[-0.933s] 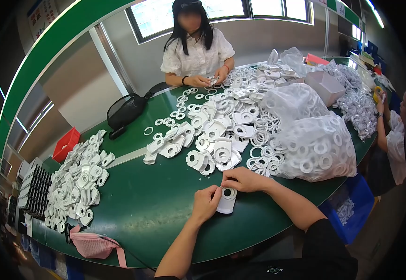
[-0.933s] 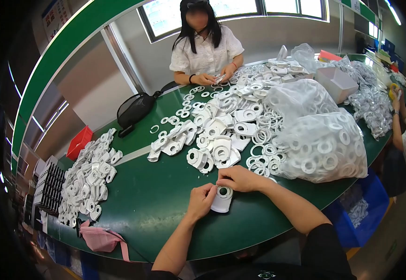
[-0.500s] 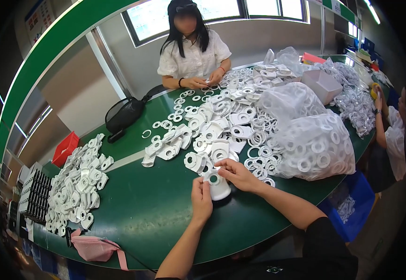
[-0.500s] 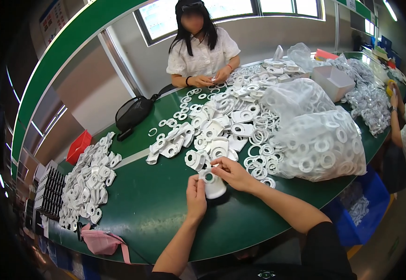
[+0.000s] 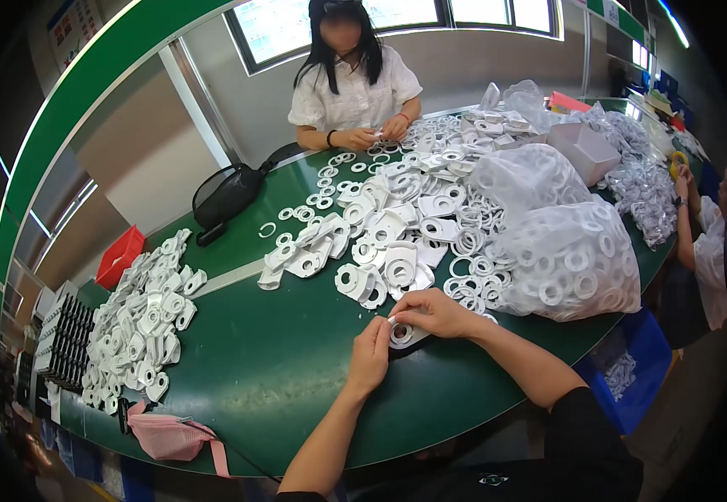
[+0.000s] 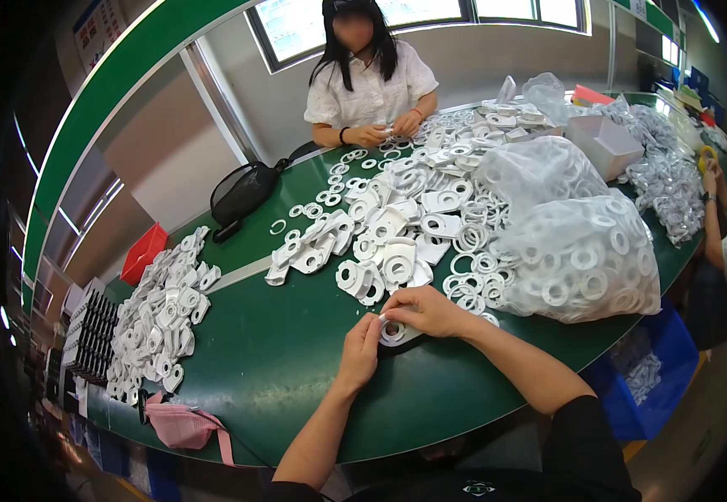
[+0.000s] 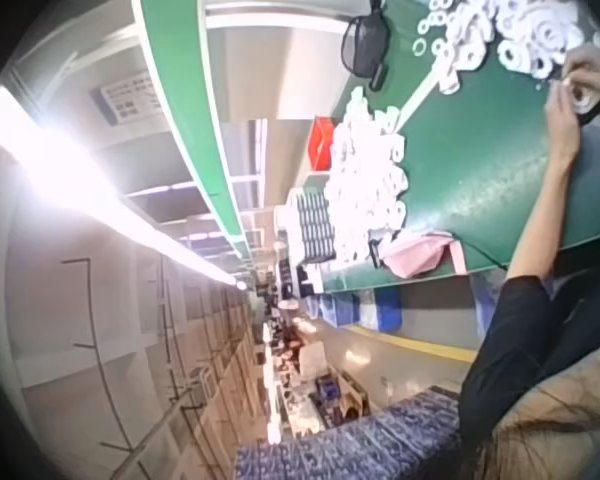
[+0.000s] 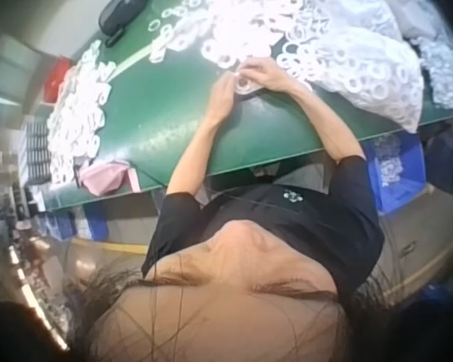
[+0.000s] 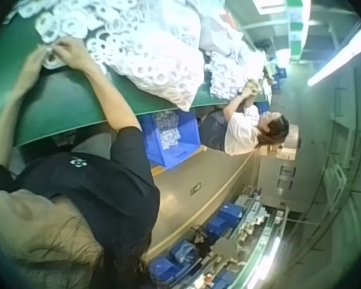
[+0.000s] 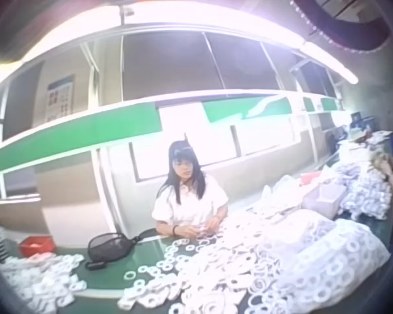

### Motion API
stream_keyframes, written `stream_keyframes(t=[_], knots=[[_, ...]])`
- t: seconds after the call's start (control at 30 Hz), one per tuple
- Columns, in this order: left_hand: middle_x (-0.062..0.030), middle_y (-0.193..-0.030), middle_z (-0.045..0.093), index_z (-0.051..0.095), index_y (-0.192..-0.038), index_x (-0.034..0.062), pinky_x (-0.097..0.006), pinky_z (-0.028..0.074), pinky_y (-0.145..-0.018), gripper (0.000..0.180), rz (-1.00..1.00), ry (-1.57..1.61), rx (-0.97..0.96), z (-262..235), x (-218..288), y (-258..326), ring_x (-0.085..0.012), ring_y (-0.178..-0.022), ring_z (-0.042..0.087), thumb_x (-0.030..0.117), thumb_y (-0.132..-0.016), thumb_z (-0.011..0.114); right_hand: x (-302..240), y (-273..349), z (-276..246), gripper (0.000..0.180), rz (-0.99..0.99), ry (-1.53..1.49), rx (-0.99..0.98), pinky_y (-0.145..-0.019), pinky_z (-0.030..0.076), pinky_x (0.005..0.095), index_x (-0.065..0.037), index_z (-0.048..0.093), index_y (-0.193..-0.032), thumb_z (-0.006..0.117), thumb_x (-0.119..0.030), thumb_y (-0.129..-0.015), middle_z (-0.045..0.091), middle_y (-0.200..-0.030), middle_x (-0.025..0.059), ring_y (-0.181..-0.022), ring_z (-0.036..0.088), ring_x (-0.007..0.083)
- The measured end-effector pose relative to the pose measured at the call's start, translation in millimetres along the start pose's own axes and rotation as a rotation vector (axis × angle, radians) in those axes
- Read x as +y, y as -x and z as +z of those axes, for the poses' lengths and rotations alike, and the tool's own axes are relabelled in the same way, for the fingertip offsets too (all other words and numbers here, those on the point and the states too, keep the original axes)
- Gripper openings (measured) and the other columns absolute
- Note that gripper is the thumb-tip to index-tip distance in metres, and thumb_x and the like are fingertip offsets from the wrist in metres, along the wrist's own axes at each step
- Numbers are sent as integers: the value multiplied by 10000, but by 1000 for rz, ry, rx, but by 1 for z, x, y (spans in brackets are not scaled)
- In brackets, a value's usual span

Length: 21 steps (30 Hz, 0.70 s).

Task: Inspecting and assembling small white circular components for lighting fixtures at a factory workbench.

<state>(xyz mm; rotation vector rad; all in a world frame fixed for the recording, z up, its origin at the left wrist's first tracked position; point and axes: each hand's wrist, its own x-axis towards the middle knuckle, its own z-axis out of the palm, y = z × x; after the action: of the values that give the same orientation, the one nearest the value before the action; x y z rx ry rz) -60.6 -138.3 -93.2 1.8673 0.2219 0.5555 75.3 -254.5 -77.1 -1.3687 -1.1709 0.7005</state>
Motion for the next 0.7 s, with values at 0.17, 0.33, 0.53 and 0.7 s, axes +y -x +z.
stream_keyframes(t=[0.17, 0.33, 0.53, 0.7], knots=[[-80, -564, 489, 547, -804, 9, -330, 387, -530, 275, 52, -307, 78, -7, -6, -1, -125, -556, 497, 229, -929, 440, -6, 3, 10, 207, -30, 280, 63, -641, 462, 282, -8, 602, -884, 583, -209, -840, 630, -746, 111, -682, 599, 189], [-74, -651, 561, 549, -930, 16, -304, 426, -556, 231, -46, -112, 26, -5, -5, -2, -120, -624, 553, 228, -927, 459, 7, 0, 15, 165, -57, 145, 178, -638, 454, 270, 13, 594, -864, 579, -151, -848, 621, -733, 61, -683, 570, 125], [-96, -1016, 568, 395, -1143, 5, -267, 488, -774, 345, -48, 204, 54, 8, 4, 1, -165, -923, 578, 33, -845, 568, 15, -4, 16, 145, 121, -349, 350, -651, 416, 180, -9, 572, -954, 550, -138, -892, 604, -818, 9, -753, 529, 37], [-142, -917, 600, 408, -1174, 15, -295, 476, -682, 388, 1, -44, 22, 7, 8, 3, -179, -798, 604, 106, -837, 578, 16, -2, 12, 133, 156, -299, 380, -616, 418, 180, -17, 581, -898, 590, -147, -868, 601, -779, -5, -718, 535, 34]])
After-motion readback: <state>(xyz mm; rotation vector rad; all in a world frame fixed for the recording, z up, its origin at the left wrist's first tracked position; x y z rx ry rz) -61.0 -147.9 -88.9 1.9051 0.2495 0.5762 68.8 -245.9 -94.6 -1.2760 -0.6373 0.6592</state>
